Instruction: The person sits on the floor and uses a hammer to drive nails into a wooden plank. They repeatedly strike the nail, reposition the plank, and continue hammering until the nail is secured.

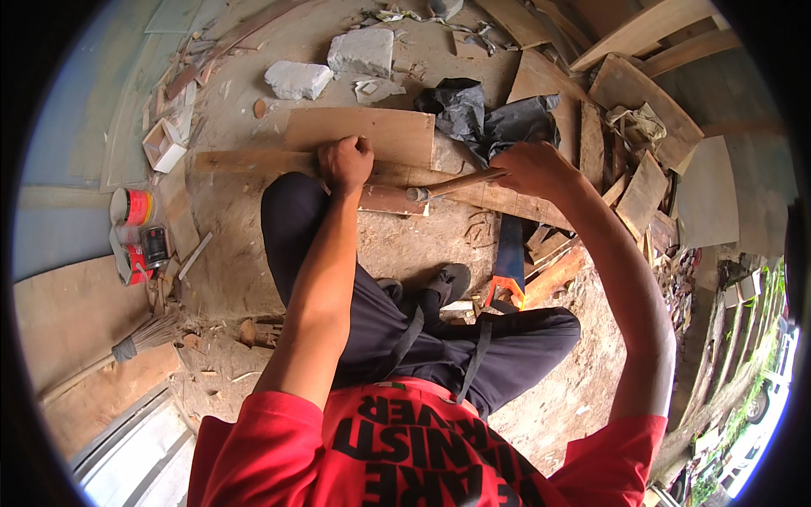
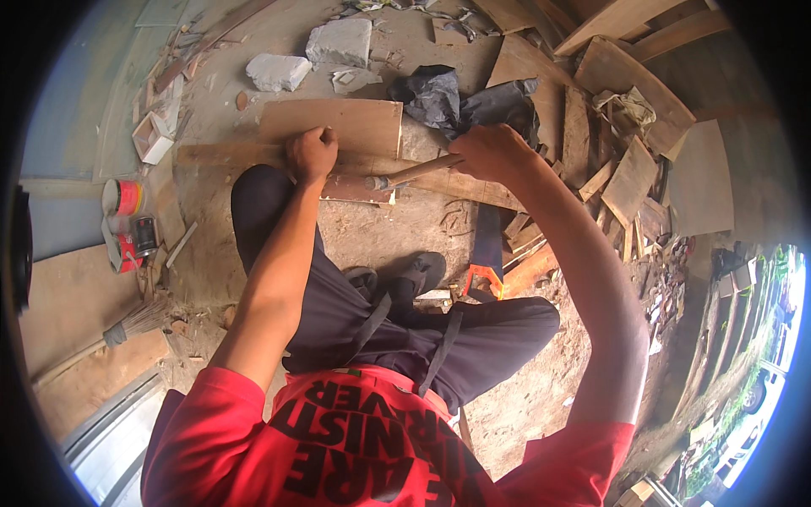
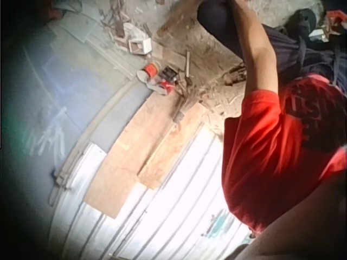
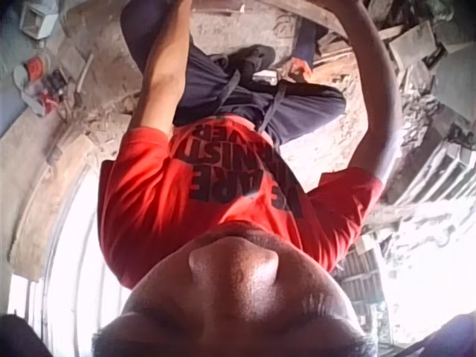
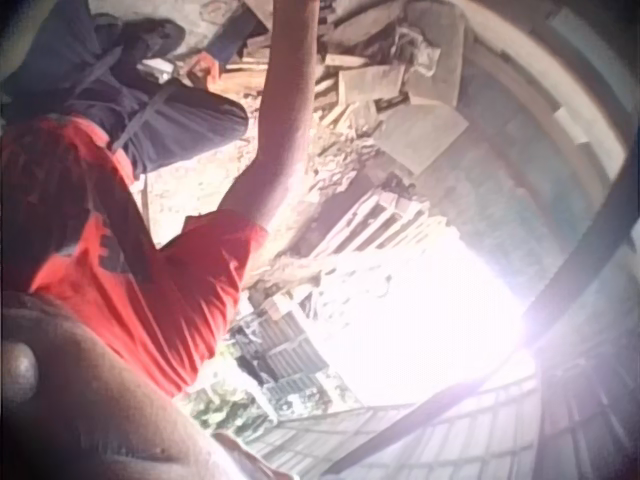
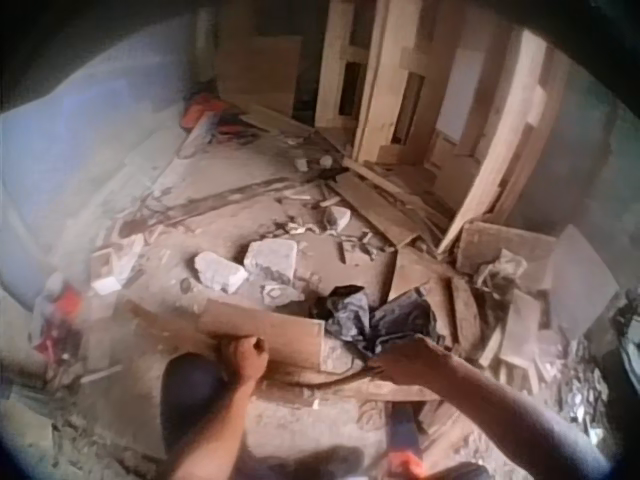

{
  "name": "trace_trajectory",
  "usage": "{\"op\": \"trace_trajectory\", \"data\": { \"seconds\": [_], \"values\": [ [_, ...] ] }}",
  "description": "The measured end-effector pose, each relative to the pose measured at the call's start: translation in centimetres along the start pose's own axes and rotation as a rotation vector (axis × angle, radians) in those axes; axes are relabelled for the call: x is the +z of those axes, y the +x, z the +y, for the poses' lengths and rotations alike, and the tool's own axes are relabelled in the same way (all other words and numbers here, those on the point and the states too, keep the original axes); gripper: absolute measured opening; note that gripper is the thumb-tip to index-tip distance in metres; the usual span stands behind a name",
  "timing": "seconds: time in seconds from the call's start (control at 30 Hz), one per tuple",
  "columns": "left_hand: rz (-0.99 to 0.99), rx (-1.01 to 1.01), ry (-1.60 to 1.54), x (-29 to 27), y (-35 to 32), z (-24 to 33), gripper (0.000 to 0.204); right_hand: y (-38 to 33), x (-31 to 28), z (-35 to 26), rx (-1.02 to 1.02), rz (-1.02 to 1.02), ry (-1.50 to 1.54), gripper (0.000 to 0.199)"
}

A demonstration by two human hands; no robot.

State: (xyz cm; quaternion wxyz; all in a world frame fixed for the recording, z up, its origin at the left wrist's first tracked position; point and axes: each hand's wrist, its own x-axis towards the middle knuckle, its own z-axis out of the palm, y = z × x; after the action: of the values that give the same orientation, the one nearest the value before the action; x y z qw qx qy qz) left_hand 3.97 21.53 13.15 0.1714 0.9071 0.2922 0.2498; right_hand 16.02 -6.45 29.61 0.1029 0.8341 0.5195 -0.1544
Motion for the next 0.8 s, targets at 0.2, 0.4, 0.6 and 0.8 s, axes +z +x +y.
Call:
{"op": "trace_trajectory", "data": {
  "seconds": [0.2, 0.4, 0.6, 0.8],
  "values": [
    [-0.023, 0.005, 0.054, 0.2, -0.1, -0.1, 0.028, -0.8, 2.6, 1.2, 0.017, 0.06, -0.104, 0.035],
    [-0.161, 0.055, -0.014, 0.0, 1.5, 0.1, 0.032, -2.8, 5.7, 1.3, 0.03, 0.242, 0.058, 0.041],
    [-0.324, 0.042, 0.004, 0.8, 3.8, 0.5, 0.033, -3.3, 10.6, 0.9, 0.065, 0.315, 0.2, 0.043],
    [-0.157, 0.199, -0.066, 1.4, 2.9, -0.6, 0.034, -2.6, 14.8, 0.5, 0.04, 0.378, 0.292, 0.047]
  ]
}}
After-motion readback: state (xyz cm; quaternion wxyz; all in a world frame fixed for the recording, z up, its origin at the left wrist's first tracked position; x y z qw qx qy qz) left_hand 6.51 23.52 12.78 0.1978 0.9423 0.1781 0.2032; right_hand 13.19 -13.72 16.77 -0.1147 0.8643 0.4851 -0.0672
